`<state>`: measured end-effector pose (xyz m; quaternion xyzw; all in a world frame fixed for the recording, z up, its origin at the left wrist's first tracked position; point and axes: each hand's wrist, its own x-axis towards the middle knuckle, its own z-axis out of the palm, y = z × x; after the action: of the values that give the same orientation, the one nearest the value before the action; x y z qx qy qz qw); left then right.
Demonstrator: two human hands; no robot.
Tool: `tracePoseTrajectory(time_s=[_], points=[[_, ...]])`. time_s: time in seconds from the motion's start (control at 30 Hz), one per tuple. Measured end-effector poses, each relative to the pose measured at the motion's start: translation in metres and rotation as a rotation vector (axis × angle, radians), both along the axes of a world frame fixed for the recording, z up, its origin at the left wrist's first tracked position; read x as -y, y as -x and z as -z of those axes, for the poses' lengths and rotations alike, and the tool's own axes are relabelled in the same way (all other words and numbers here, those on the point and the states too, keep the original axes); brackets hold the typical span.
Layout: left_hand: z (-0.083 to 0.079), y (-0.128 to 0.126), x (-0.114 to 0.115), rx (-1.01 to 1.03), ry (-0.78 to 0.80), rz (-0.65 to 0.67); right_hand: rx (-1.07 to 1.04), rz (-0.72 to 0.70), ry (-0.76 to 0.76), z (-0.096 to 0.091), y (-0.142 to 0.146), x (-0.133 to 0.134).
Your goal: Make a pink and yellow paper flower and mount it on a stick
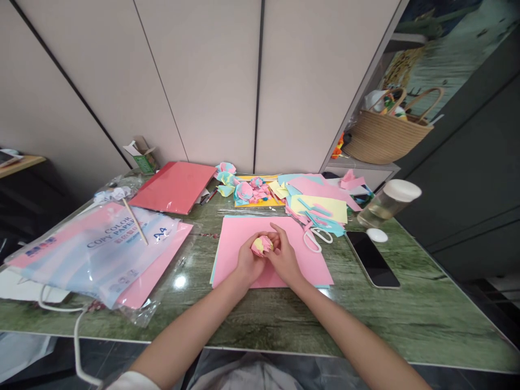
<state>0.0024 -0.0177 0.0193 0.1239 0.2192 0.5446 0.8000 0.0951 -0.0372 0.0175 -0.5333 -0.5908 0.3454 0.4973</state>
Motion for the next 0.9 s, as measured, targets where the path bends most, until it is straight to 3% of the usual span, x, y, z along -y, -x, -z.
tracePoseTrajectory(time_s=[0.27,0.6,0.9], points=[[-0.001,0.000,0.000,-0.188,-0.032,-0.001,-0.032,-0.024,-0.039,0.003,-0.003,-0.002],[0.008,-0.005,0.000,-0.275,-0.043,-0.133,0.214,-0.061,-0.205,0.000,-0.008,-0.004],[0.009,-0.008,0.004,-0.336,-0.005,-0.249,0.080,-0.085,-0.122,0.008,0.000,-0.001]])
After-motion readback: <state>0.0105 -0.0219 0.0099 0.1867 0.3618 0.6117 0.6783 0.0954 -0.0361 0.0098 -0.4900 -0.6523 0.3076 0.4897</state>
